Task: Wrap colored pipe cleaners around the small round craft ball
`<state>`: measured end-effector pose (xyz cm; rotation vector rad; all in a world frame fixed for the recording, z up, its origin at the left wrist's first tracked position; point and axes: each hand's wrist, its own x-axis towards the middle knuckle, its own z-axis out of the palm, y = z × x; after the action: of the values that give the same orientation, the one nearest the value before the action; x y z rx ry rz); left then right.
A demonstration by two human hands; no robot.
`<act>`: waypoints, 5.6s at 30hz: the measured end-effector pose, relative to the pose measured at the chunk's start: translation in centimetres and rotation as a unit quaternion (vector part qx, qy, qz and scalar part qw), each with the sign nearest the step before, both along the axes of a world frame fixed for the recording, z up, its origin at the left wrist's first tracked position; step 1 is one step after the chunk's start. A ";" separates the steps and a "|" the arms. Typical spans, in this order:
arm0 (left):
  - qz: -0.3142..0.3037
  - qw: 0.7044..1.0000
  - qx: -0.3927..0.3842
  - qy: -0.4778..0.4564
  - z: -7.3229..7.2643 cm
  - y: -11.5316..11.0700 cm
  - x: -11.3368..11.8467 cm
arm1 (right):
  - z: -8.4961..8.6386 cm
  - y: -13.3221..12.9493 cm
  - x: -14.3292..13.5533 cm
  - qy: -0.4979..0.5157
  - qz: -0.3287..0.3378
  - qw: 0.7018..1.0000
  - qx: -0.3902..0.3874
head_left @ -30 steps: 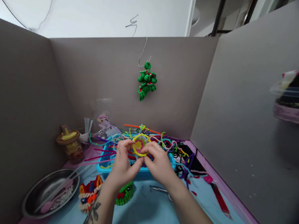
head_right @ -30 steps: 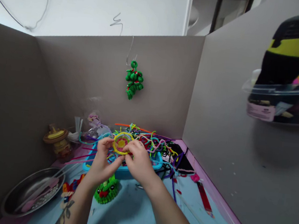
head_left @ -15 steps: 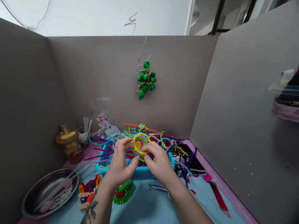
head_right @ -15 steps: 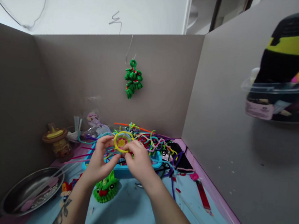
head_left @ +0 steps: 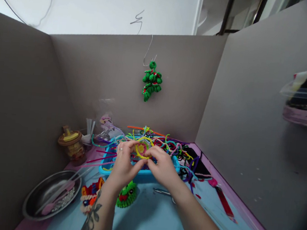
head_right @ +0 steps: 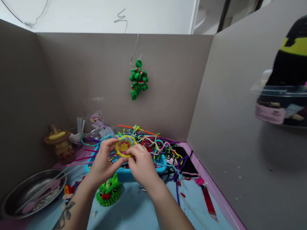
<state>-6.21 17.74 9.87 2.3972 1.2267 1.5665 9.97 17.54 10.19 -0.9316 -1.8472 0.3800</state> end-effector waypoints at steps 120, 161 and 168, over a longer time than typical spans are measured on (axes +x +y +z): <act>-0.025 0.997 -0.043 -0.055 1.1 -1.3 2.0 | 1.1 -0.4 -0.2 0.460 0.094 0.844 -0.259; 0.025 0.966 -0.197 -0.166 1.3 -0.9 3.1 | 0.1 0.0 0.4 0.098 -0.010 0.995 0.008; -0.033 0.942 -0.223 -0.247 1.0 -0.8 2.8 | 0.6 0.1 1.2 0.080 -0.006 0.997 0.000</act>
<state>-3.44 16.92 10.83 1.6235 1.2084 1.5311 11.21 17.64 10.78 -0.8871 -1.6948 0.4353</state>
